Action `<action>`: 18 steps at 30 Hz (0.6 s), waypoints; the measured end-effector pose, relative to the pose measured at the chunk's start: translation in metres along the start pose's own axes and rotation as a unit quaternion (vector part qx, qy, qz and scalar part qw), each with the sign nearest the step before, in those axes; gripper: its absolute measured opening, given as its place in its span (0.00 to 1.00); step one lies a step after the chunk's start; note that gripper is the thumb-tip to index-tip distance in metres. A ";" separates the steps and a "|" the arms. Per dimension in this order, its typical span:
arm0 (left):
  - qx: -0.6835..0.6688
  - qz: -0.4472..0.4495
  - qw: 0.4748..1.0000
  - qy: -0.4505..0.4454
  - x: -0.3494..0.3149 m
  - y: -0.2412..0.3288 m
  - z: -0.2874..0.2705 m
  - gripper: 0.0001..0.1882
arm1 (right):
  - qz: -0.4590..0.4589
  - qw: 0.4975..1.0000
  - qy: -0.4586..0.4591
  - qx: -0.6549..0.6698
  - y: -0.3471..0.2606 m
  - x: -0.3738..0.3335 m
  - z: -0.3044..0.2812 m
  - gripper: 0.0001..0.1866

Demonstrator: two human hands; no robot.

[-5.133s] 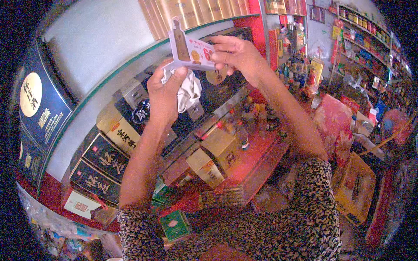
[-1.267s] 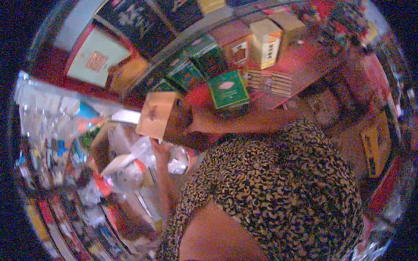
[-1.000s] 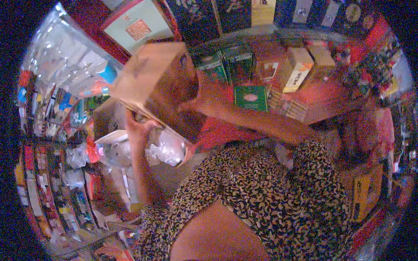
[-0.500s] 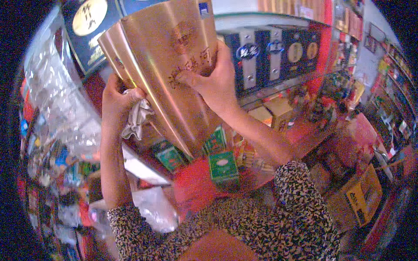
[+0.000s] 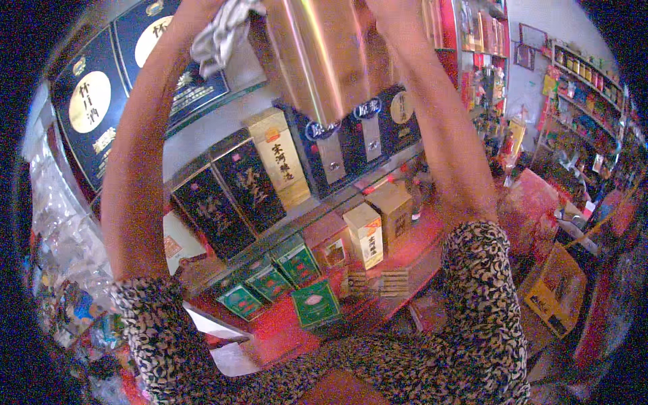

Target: The person wipes the surfaces of several cardboard boxes with a white cloth. They pick up boxes from a shelf, wipe them, and place them back, repeating this process for multiple items.

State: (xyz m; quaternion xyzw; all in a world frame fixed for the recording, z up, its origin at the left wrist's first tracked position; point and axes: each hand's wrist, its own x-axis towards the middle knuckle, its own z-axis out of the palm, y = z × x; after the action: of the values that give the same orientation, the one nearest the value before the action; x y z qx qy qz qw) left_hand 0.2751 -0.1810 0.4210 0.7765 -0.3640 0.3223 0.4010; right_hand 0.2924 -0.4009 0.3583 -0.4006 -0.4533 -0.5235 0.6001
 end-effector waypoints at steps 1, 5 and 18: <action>-0.026 0.023 0.999 -0.039 0.023 -0.001 -0.021 0.25 | -0.014 1.000 -0.015 0.016 0.007 0.017 0.008 0.25; -0.142 0.082 0.974 -0.158 0.076 -0.029 -0.012 0.23 | -0.100 0.994 0.029 -0.035 0.041 0.042 -0.004 0.29; 0.060 -0.012 0.998 0.021 0.137 -0.133 -0.015 0.26 | 0.045 0.993 0.071 -0.083 0.173 0.050 0.002 0.33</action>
State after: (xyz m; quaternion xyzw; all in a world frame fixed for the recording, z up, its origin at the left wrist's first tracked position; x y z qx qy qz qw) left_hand 0.4537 -0.1553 0.4848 0.7965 -0.3256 0.3552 0.3653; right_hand 0.4652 -0.3899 0.4056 -0.4311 -0.3462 -0.5587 0.6182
